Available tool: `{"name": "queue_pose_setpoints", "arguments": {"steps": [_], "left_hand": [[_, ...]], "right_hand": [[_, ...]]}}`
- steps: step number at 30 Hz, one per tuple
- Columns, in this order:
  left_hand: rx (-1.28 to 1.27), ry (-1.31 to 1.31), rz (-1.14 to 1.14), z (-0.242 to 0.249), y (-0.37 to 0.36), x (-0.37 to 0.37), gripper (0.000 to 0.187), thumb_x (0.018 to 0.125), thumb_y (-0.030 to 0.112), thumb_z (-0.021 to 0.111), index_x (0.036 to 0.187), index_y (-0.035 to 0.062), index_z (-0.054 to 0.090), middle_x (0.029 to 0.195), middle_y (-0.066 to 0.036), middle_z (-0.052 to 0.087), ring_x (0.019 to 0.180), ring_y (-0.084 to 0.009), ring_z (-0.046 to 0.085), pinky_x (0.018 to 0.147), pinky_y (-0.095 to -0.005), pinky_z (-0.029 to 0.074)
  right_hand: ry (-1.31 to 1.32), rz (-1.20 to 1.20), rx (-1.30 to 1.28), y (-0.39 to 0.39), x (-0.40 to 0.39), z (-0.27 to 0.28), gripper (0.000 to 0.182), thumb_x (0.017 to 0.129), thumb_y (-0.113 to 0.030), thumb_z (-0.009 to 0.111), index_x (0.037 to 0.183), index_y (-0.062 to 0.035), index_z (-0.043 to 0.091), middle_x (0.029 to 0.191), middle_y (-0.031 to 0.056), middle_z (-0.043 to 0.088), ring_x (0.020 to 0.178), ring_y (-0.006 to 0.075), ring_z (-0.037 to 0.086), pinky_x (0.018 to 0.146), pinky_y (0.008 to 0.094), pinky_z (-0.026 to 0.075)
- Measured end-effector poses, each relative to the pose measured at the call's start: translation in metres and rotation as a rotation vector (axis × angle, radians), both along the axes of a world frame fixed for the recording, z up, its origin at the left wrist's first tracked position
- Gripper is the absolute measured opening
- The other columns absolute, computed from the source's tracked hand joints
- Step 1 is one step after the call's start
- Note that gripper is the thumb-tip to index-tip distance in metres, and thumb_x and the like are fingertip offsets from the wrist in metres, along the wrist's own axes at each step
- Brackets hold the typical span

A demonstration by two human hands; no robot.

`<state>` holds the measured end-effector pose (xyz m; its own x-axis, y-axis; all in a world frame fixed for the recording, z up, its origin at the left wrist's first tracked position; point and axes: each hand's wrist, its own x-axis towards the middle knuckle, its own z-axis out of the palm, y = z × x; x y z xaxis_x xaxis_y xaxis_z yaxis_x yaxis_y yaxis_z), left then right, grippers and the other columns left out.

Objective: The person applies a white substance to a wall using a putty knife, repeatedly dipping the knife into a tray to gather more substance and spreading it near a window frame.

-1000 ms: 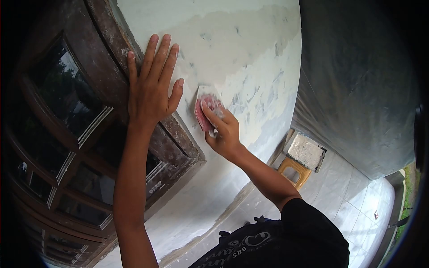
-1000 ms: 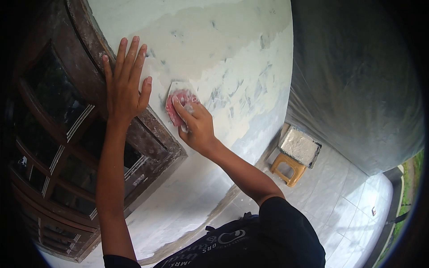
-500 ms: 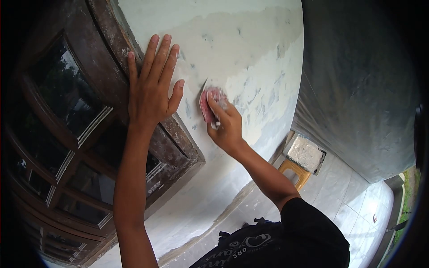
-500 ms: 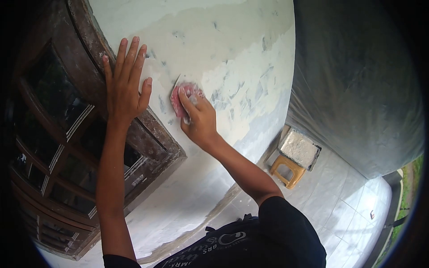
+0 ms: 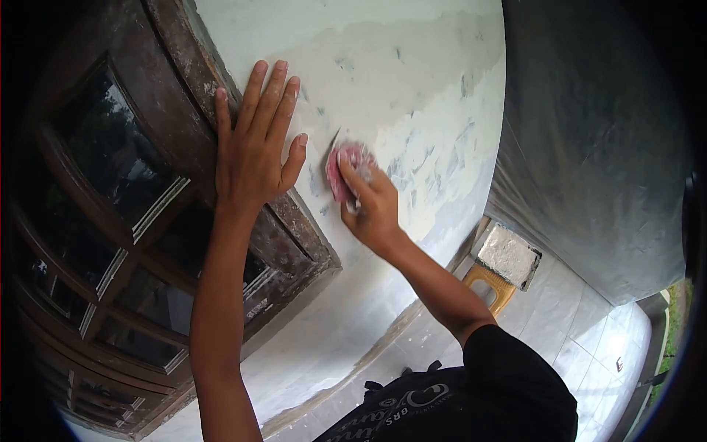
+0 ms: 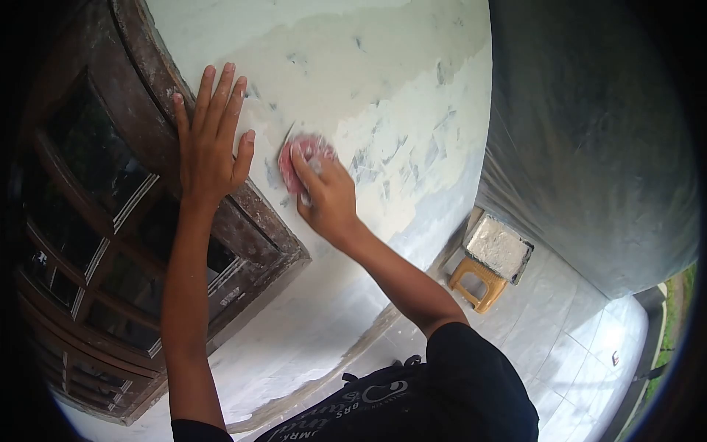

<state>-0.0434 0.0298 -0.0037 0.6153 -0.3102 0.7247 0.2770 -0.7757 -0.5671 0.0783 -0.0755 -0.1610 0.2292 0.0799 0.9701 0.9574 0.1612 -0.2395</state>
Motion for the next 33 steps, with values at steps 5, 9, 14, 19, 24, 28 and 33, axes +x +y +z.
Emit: {"name": "queue_pose_setpoints", "arguments": {"steps": [5, 9, 14, 19, 24, 28, 33], "left_hand": [[0.003, 0.013, 0.006, -0.002, -0.001, 0.000, 0.061, 0.091, 0.029, 0.047, 0.148, 0.0067, 0.043, 0.159, -0.011, 0.035, 0.150, -0.0314, 0.023, 0.117, -0.0662, 0.005], [0.029, -0.023, 0.034, -0.001, -0.004, -0.001, 0.059, 0.092, 0.034, 0.050, 0.145, 0.0076, 0.048, 0.157, -0.008, 0.038, 0.150, -0.0262, 0.026, 0.118, -0.0637, 0.011], [0.006, -0.004, -0.009, 0.000, -0.002, -0.001, 0.060, 0.091, 0.028, 0.048, 0.147, 0.0070, 0.044, 0.158, -0.010, 0.036, 0.150, -0.0306, 0.024, 0.117, -0.0653, 0.006], [0.002, 0.004, -0.003, -0.002, 0.000, -0.001, 0.061, 0.090, 0.027, 0.048, 0.147, 0.0068, 0.044, 0.158, -0.011, 0.036, 0.150, -0.0303, 0.024, 0.117, -0.0654, 0.005], [0.002, -0.004, -0.009, -0.001, 0.000, -0.001, 0.061, 0.089, 0.026, 0.049, 0.147, 0.0071, 0.044, 0.158, -0.011, 0.036, 0.150, -0.0297, 0.025, 0.117, -0.0656, 0.005], [0.004, -0.012, -0.023, -0.001, -0.001, -0.001, 0.061, 0.089, 0.025, 0.049, 0.148, 0.0075, 0.044, 0.158, -0.010, 0.036, 0.150, -0.0294, 0.025, 0.117, -0.0655, 0.005], [0.016, -0.015, -0.013, -0.001, 0.000, -0.002, 0.060, 0.090, 0.028, 0.050, 0.147, 0.0079, 0.045, 0.158, -0.010, 0.037, 0.150, -0.0275, 0.026, 0.118, -0.0645, 0.007]], "right_hand": [[-0.031, 0.088, 0.036, -0.025, -0.012, 0.002, 0.073, 0.059, 0.011, 0.067, 0.130, -0.0047, 0.063, 0.090, 0.0153, 0.066, 0.074, 0.0309, 0.063, 0.069, 0.0345, 0.052], [0.068, 0.007, 0.164, -0.012, 0.030, 0.060, 0.067, 0.066, 0.013, 0.066, 0.130, -0.0087, 0.064, 0.088, 0.0153, 0.065, 0.069, 0.0262, 0.061, 0.063, 0.0310, 0.052], [0.006, 0.040, 0.025, 0.002, 0.010, 0.023, 0.077, 0.056, 0.000, 0.072, 0.131, -0.0093, 0.061, 0.096, 0.0181, 0.063, 0.081, 0.0369, 0.062, 0.073, 0.0427, 0.052], [-0.019, 0.128, 0.026, -0.025, -0.021, -0.008, 0.069, 0.060, 0.011, 0.068, 0.127, -0.0034, 0.064, 0.095, 0.0183, 0.068, 0.077, 0.0354, 0.066, 0.073, 0.0352, 0.054], [0.051, 0.005, 0.142, -0.005, 0.024, 0.057, 0.066, 0.066, 0.013, 0.067, 0.129, -0.0058, 0.063, 0.090, 0.0163, 0.065, 0.074, 0.0279, 0.065, 0.064, 0.0314, 0.054], [-0.037, -0.039, 0.058, -0.001, 0.007, 0.039, 0.073, 0.061, 0.008, 0.070, 0.132, -0.0075, 0.062, 0.082, 0.0135, 0.060, 0.071, 0.0288, 0.059, 0.063, 0.0367, 0.049], [-0.087, 0.065, -0.020, -0.024, -0.016, -0.012, 0.074, 0.058, 0.007, 0.070, 0.131, -0.0057, 0.062, 0.082, 0.0112, 0.060, 0.072, 0.0304, 0.058, 0.067, 0.0384, 0.049]]}}
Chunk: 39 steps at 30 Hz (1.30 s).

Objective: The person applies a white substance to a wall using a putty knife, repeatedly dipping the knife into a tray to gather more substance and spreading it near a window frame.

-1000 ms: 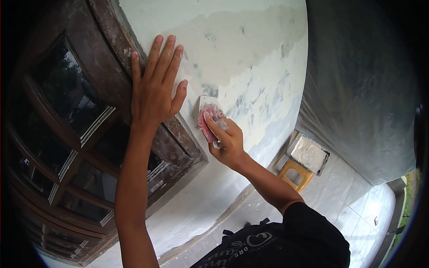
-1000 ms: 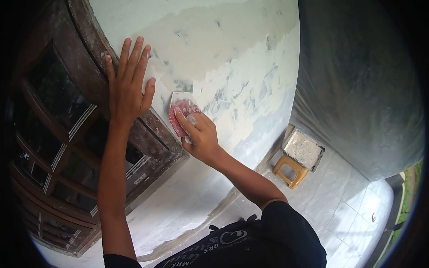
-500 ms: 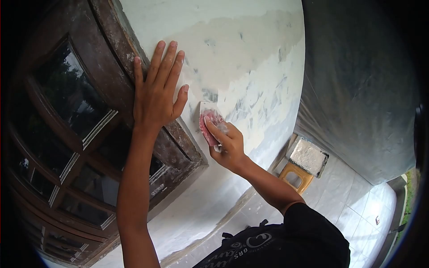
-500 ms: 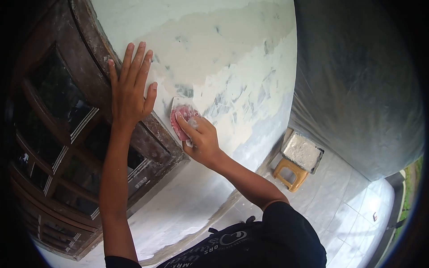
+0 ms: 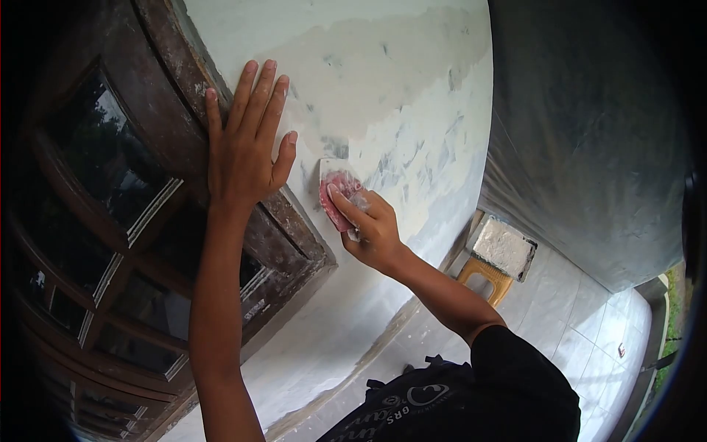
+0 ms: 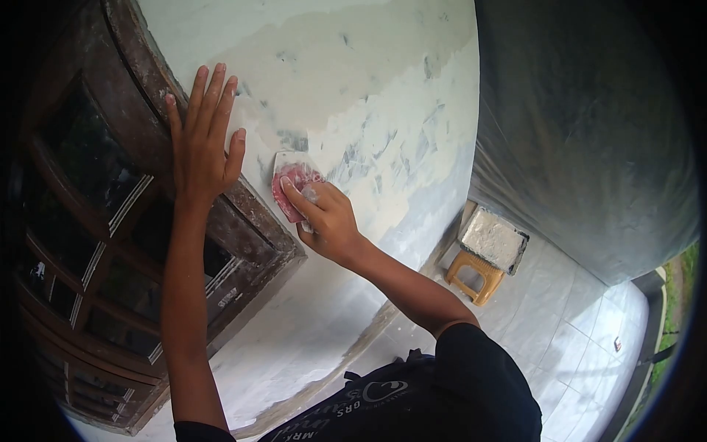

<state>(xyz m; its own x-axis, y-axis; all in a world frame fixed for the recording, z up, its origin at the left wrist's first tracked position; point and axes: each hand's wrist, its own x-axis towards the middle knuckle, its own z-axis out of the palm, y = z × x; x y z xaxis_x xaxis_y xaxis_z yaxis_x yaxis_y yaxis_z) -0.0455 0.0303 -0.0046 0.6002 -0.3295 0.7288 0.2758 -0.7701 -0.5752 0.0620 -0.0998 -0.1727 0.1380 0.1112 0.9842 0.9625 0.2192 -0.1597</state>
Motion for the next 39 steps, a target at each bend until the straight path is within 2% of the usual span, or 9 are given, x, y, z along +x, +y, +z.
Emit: {"name": "queue_pose_setpoints", "arguments": {"steps": [5, 7, 11, 15, 17, 18, 20, 24, 39], "left_hand": [[0.012, -0.017, 0.011, -0.001, -0.001, 0.001, 0.059, 0.090, 0.030, 0.050, 0.145, 0.0085, 0.047, 0.157, -0.009, 0.038, 0.150, -0.0255, 0.026, 0.118, -0.0637, 0.010], [-0.014, -0.007, -0.026, -0.001, 0.001, 0.001, 0.059, 0.090, 0.023, 0.047, 0.147, 0.0073, 0.044, 0.157, -0.011, 0.038, 0.149, -0.0295, 0.027, 0.117, -0.0649, 0.004], [-0.023, -0.015, -0.027, -0.002, 0.002, -0.002, 0.059, 0.091, 0.024, 0.046, 0.147, 0.0068, 0.045, 0.157, -0.012, 0.038, 0.149, -0.0302, 0.027, 0.117, -0.0650, 0.004], [-0.073, -0.050, -0.065, -0.013, -0.003, 0.003, 0.058, 0.091, 0.024, 0.045, 0.146, 0.0063, 0.045, 0.157, -0.012, 0.039, 0.149, -0.0318, 0.027, 0.117, -0.0648, 0.004], [-0.096, -0.049, -0.080, -0.018, -0.013, 0.011, 0.057, 0.092, 0.023, 0.044, 0.146, 0.0064, 0.045, 0.156, -0.012, 0.039, 0.149, -0.0324, 0.027, 0.117, -0.0647, 0.003], [-0.108, -0.062, -0.113, -0.019, -0.021, 0.017, 0.058, 0.091, 0.025, 0.047, 0.146, 0.0072, 0.046, 0.156, -0.012, 0.039, 0.149, -0.0317, 0.027, 0.117, -0.0654, 0.005], [-0.132, -0.069, -0.155, -0.026, -0.038, 0.033, 0.059, 0.090, 0.027, 0.051, 0.145, 0.0079, 0.047, 0.156, -0.011, 0.040, 0.149, -0.0311, 0.028, 0.117, -0.0661, 0.006], [-0.200, -0.036, -0.213, -0.042, -0.080, 0.077, 0.060, 0.088, 0.024, 0.052, 0.146, 0.0070, 0.046, 0.155, -0.011, 0.041, 0.149, -0.0311, 0.028, 0.116, -0.0668, 0.008], [-0.624, 0.180, -0.325, -0.208, -0.218, 0.287, 0.055, 0.095, 0.024, 0.049, 0.144, -0.0016, 0.046, 0.152, -0.016, 0.044, 0.148, -0.0312, 0.030, 0.120, -0.0534, 0.017]], "right_hand": [[0.103, 0.001, 0.067, -0.005, 0.032, 0.048, 0.076, 0.057, 0.007, 0.070, 0.131, -0.0068, 0.061, 0.085, 0.0124, 0.061, 0.073, 0.0314, 0.059, 0.067, 0.0387, 0.050], [0.124, -0.039, 0.101, 0.004, 0.041, 0.063, 0.076, 0.058, 0.007, 0.071, 0.132, -0.0079, 0.061, 0.086, 0.0134, 0.062, 0.073, 0.0326, 0.058, 0.067, 0.0403, 0.050], [0.080, -0.044, -0.068, 0.003, 0.027, 0.041, 0.079, 0.058, 0.006, 0.072, 0.134, -0.0089, 0.059, 0.095, 0.0166, 0.062, 0.077, 0.0348, 0.060, 0.070, 0.0435, 0.051], [0.097, 0.112, -0.037, -0.033, 0.014, 0.010, 0.074, 0.066, 0.010, 0.069, 0.136, -0.0075, 0.057, 0.099, 0.0191, 0.062, 0.079, 0.0335, 0.061, 0.073, 0.0381, 0.053], [0.403, 0.170, -0.140, -0.059, 0.022, 0.002, 0.068, 0.072, 0.011, 0.067, 0.136, -0.0065, 0.057, 0.095, 0.0175, 0.061, 0.078, 0.0279, 0.061, 0.070, 0.0312, 0.051], [0.517, 0.225, -0.124, -0.068, 0.033, -0.003, 0.057, 0.078, 0.009, 0.067, 0.133, -0.0031, 0.058, 0.093, 0.0127, 0.061, 0.078, 0.0179, 0.060, 0.069, 0.0270, 0.048], [0.698, 0.377, 0.002, -0.081, 0.060, -0.012, 0.044, 0.084, 0.004, 0.066, 0.128, 0.0016, 0.060, 0.094, 0.0078, 0.064, 0.080, 0.0109, 0.059, 0.070, 0.0254, 0.048], [0.897, 0.420, -0.084, -0.130, 0.105, -0.020, 0.032, 0.089, -0.006, 0.067, 0.119, 0.0060, 0.063, 0.095, 0.0054, 0.069, 0.084, 0.0088, 0.061, 0.074, 0.0257, 0.050], [1.219, 0.312, -0.086, -0.306, 0.269, -0.124, 0.026, 0.092, -0.010, 0.067, 0.115, 0.0025, 0.066, 0.099, 0.0038, 0.071, 0.088, 0.0088, 0.061, 0.082, 0.0265, 0.049]]}}
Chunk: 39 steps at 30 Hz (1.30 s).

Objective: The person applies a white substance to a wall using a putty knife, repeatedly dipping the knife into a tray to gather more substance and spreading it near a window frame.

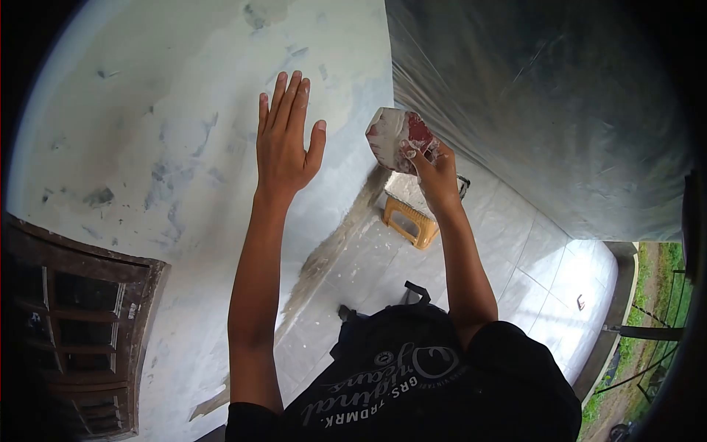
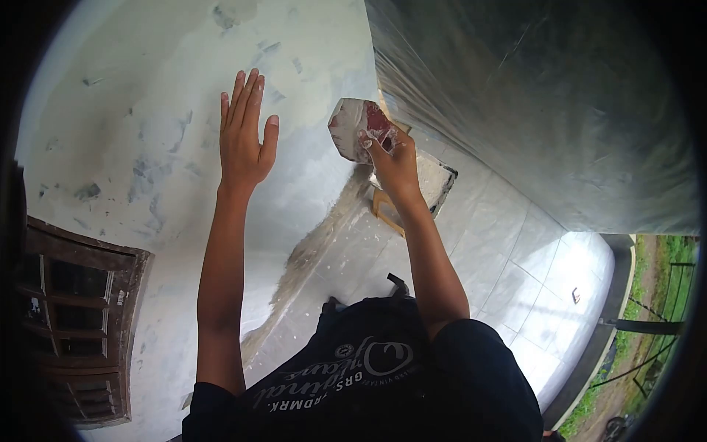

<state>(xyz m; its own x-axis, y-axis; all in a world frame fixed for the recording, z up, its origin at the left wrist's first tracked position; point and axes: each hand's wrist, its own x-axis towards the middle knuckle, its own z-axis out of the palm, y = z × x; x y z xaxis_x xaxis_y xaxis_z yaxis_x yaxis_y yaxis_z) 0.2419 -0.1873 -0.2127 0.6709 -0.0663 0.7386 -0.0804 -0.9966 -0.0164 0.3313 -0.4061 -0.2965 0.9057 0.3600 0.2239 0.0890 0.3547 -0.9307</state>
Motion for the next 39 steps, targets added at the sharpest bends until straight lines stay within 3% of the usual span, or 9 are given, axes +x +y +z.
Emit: {"name": "queue_pose_setpoints", "arguments": {"steps": [3, 5, 8, 18, 28, 31, 33, 39], "left_hand": [[-0.081, 0.032, -0.012, -0.034, -0.018, 0.028, 0.053, 0.097, 0.024, 0.048, 0.143, -0.0027, 0.046, 0.151, -0.018, 0.044, 0.147, -0.0320, 0.031, 0.119, -0.0528, 0.019], [-0.139, 0.057, -0.009, -0.056, -0.029, 0.045, 0.051, 0.097, 0.016, 0.046, 0.145, -0.0014, 0.043, 0.152, -0.015, 0.043, 0.148, -0.0308, 0.029, 0.120, -0.0517, 0.018], [-0.177, 0.119, 0.026, -0.084, -0.035, 0.068, 0.051, 0.098, 0.023, 0.047, 0.142, -0.0030, 0.046, 0.150, -0.018, 0.045, 0.146, -0.0329, 0.032, 0.119, -0.0522, 0.021], [-0.382, 0.278, -0.023, -0.190, -0.017, 0.157, 0.051, 0.099, 0.022, 0.046, 0.143, -0.0038, 0.043, 0.150, -0.020, 0.044, 0.146, -0.0344, 0.032, 0.120, -0.0519, 0.021], [-0.624, 0.531, -0.064, -0.300, -0.030, 0.214, 0.051, 0.100, 0.020, 0.043, 0.146, -0.0029, 0.040, 0.151, -0.023, 0.040, 0.145, -0.0380, 0.031, 0.119, -0.0533, 0.021], [-0.655, 0.613, 0.000, -0.335, -0.036, 0.218, 0.051, 0.101, 0.019, 0.043, 0.146, -0.0025, 0.039, 0.153, -0.023, 0.039, 0.146, -0.0377, 0.030, 0.120, -0.0526, 0.020], [-0.676, 0.652, 0.064, -0.358, -0.042, 0.215, 0.051, 0.101, 0.019, 0.043, 0.147, -0.0022, 0.039, 0.153, -0.022, 0.038, 0.146, -0.0372, 0.029, 0.120, -0.0521, 0.020], [-0.727, 0.759, 0.234, -0.422, -0.052, 0.215, 0.051, 0.102, 0.020, 0.041, 0.148, -0.0014, 0.037, 0.154, -0.020, 0.038, 0.147, -0.0337, 0.028, 0.121, -0.0501, 0.018]], "right_hand": [[0.035, -0.020, 0.007, -0.027, 0.024, -0.011, 0.028, 0.092, -0.010, 0.067, 0.117, 0.0025, 0.065, 0.101, 0.0038, 0.070, 0.089, 0.0089, 0.061, 0.082, 0.0261, 0.049], [0.066, -0.004, -0.027, -0.046, 0.044, -0.022, 0.029, 0.093, -0.012, 0.068, 0.118, 0.0023, 0.065, 0.102, 0.0039, 0.070, 0.089, 0.0089, 0.060, 0.082, 0.0261, 0.049], [0.147, -0.036, -0.067, -0.061, 0.069, -0.036, 0.030, 0.094, -0.016, 0.069, 0.117, 0.0026, 0.065, 0.102, 0.0040, 0.070, 0.089, 0.0085, 0.060, 0.081, 0.0264, 0.049], [0.372, -0.178, -0.086, -0.062, 0.133, -0.122, 0.024, 0.096, -0.012, 0.063, 0.115, 0.0034, 0.063, 0.101, 0.0048, 0.068, 0.089, 0.0095, 0.059, 0.080, 0.0269, 0.049], [0.494, -0.212, -0.261, -0.062, 0.195, -0.255, 0.024, 0.095, -0.009, 0.063, 0.116, 0.0028, 0.063, 0.101, 0.0049, 0.068, 0.090, 0.0114, 0.060, 0.083, 0.0288, 0.049], [0.530, -0.175, -0.292, -0.052, 0.211, -0.297, 0.024, 0.093, -0.008, 0.065, 0.115, 0.0030, 0.063, 0.100, 0.0054, 0.068, 0.088, 0.0119, 0.061, 0.081, 0.0292, 0.050], [0.456, -0.090, -0.445, -0.044, 0.227, -0.326, 0.027, 0.095, -0.005, 0.062, 0.121, 0.0026, 0.061, 0.108, 0.0049, 0.066, 0.094, 0.0107, 0.060, 0.084, 0.0266, 0.049], [0.478, 0.008, -0.452, -0.027, 0.251, -0.412, 0.027, 0.094, -0.005, 0.064, 0.119, 0.0034, 0.061, 0.105, 0.0054, 0.067, 0.091, 0.0105, 0.060, 0.081, 0.0265, 0.050]]}}
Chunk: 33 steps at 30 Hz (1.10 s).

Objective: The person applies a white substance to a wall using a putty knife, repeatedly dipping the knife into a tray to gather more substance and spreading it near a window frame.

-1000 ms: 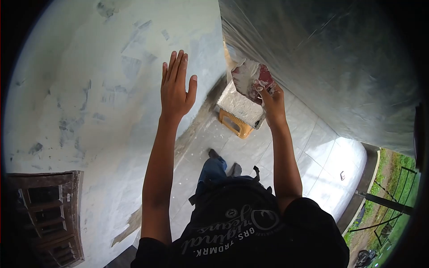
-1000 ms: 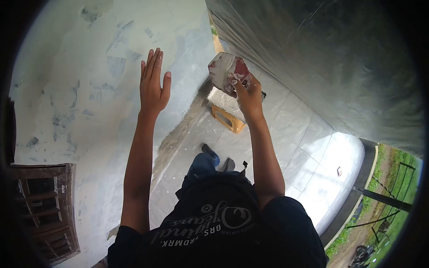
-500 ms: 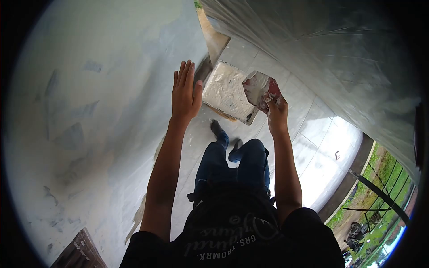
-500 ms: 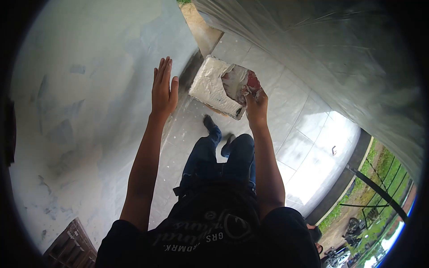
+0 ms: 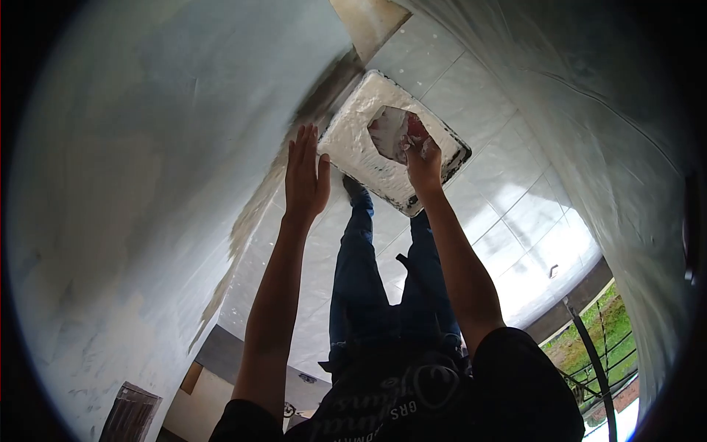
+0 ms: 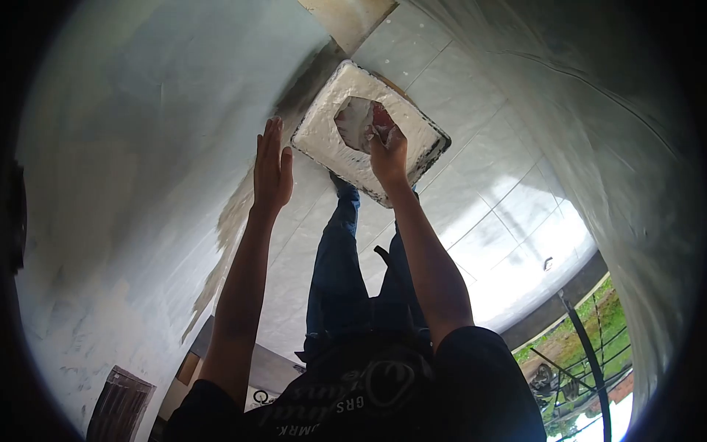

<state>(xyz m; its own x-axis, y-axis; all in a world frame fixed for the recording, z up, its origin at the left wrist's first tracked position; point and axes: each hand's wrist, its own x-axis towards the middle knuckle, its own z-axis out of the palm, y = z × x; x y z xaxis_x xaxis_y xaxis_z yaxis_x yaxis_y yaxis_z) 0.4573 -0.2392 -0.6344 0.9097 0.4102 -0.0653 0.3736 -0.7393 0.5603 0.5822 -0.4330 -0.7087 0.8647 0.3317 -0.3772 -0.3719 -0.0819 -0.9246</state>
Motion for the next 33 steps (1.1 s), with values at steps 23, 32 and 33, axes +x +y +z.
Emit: {"name": "queue_pose_setpoints", "arguments": {"steps": [23, 32, 33], "left_hand": [[-0.249, 0.066, 0.014, -0.138, 0.015, 0.077, 0.053, 0.102, 0.027, 0.043, 0.148, 0.0011, 0.039, 0.153, -0.022, 0.038, 0.144, -0.0335, 0.035, 0.118, -0.0413, 0.028], [-0.361, 0.099, 0.056, -0.148, 0.017, 0.077, 0.057, 0.103, 0.034, 0.038, 0.150, 0.0018, 0.035, 0.151, -0.022, 0.041, 0.141, -0.0344, 0.039, 0.117, -0.0406, 0.029], [-0.364, 0.103, 0.056, -0.149, 0.017, 0.076, 0.057, 0.103, 0.034, 0.038, 0.150, 0.0018, 0.035, 0.151, -0.022, 0.041, 0.141, -0.0344, 0.039, 0.117, -0.0406, 0.029]], "right_hand": [[-0.090, -0.028, -0.311, 0.057, 0.045, -0.163, 0.019, 0.082, -0.002, 0.060, 0.098, 0.0068, 0.066, 0.087, 0.0074, 0.069, 0.075, 0.0122, 0.058, 0.069, 0.0313, 0.050], [-0.060, -0.077, -0.245, 0.066, 0.044, -0.174, 0.018, 0.077, -0.008, 0.064, 0.087, 0.0070, 0.062, 0.076, 0.0184, 0.068, 0.071, 0.0299, 0.070, 0.068, 0.0391, 0.054], [-0.057, -0.077, -0.248, 0.067, 0.044, -0.172, 0.018, 0.077, -0.008, 0.064, 0.087, 0.0070, 0.062, 0.076, 0.0184, 0.068, 0.071, 0.0299, 0.070, 0.068, 0.0391, 0.054]]}}
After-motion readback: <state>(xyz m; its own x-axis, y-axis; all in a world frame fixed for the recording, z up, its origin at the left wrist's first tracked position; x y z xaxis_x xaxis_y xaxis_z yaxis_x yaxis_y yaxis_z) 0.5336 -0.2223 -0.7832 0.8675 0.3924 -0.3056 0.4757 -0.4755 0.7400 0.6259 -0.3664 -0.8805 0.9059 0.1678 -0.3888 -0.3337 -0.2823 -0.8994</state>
